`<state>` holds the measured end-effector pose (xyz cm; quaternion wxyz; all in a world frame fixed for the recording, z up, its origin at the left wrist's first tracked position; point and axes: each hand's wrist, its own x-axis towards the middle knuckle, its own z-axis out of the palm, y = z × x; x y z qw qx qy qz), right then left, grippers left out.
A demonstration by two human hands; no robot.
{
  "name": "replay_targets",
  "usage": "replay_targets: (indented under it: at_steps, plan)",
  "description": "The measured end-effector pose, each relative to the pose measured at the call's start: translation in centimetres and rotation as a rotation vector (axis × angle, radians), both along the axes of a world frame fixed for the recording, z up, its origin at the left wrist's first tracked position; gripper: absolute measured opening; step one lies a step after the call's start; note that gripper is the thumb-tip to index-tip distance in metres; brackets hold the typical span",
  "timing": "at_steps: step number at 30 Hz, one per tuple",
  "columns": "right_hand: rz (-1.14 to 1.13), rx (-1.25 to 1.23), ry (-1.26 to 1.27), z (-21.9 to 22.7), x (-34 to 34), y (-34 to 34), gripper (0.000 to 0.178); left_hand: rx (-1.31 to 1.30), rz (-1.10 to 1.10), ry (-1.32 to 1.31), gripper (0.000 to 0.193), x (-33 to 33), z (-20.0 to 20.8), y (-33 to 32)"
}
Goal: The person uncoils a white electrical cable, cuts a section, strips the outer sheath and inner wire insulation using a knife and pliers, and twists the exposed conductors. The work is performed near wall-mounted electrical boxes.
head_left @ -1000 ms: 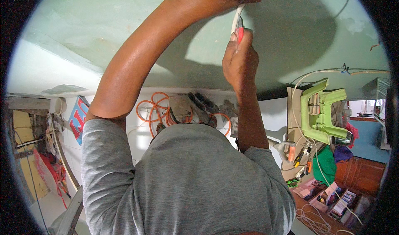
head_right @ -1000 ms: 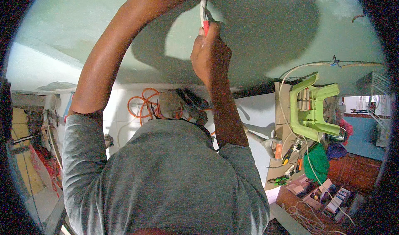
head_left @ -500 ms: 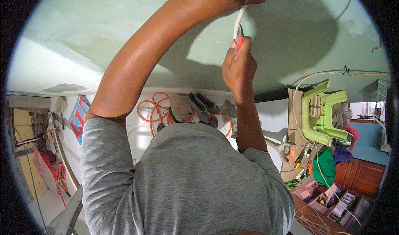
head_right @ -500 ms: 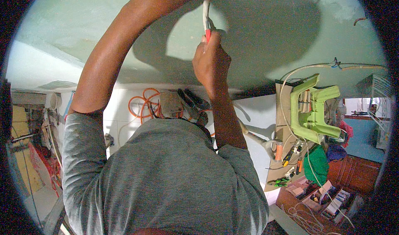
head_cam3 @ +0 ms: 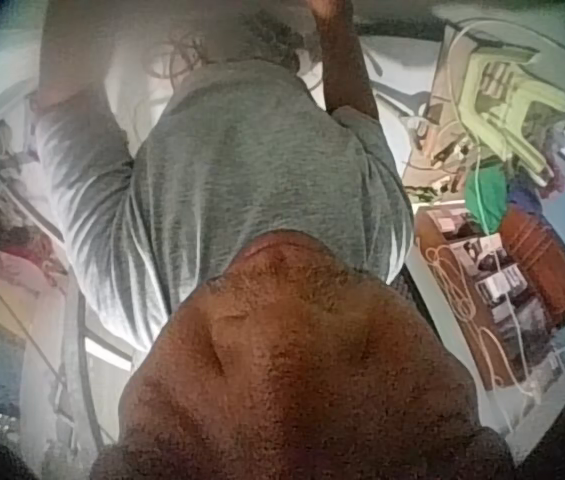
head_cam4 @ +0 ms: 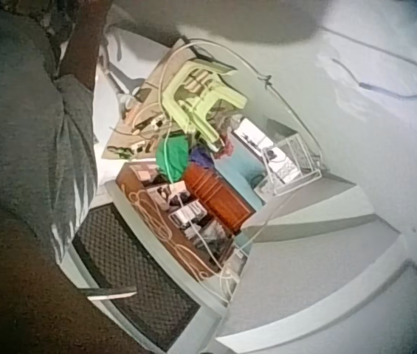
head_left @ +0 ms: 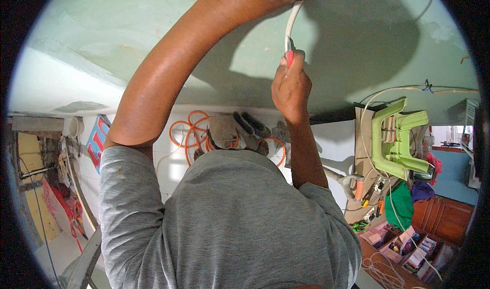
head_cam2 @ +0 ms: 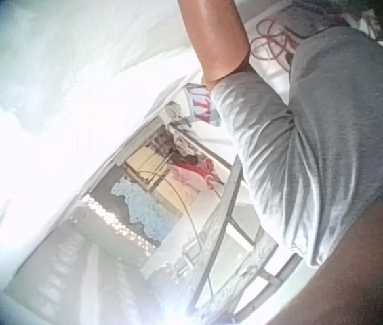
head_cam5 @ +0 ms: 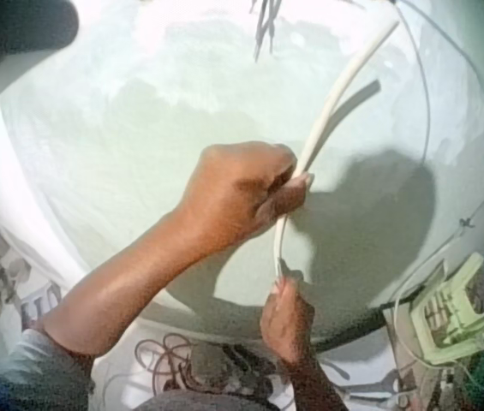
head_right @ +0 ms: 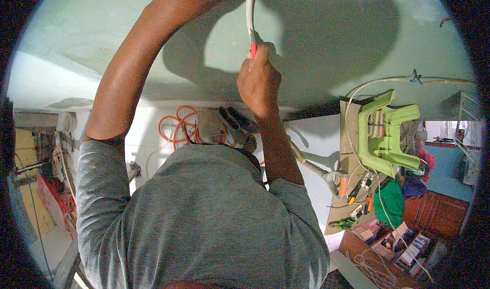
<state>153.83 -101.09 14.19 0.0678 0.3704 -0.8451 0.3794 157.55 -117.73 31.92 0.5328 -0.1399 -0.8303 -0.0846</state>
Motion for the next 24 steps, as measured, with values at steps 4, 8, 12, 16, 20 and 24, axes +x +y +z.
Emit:
replay_targets:
  at_steps: [4,8,12,16,20,24]
  plan:
    - [-0.02,0.047,0.017,-0.6,-0.2,0.3,0.02,0.005,0.001,-0.001,0.039,-0.2,-0.1,-0.1]
    - [-0.028,0.055,0.004,-1.0,-0.4,0.6,0.018,-0.043,0.022,0.027,0.039,-0.2,0.0,0.1]
    - [-0.041,0.085,0.018,-1.6,-0.6,0.7,0.017,-0.032,0.007,0.063,0.039,-0.5,-0.5,-0.4]
    - [-0.063,0.147,0.016,-1.9,-0.8,1.1,0.018,-0.038,0.037,0.056,0.038,-0.6,-0.5,-0.2]
    - [-0.074,0.174,0.038,-2.3,-1.3,1.3,0.019,-0.048,0.051,0.058,0.036,-0.5,-0.3,-0.1]
    - [-0.07,0.234,0.042,-2.6,-1.8,1.7,0.019,-0.067,0.093,0.071,0.033,-0.4,-0.3,0.1]
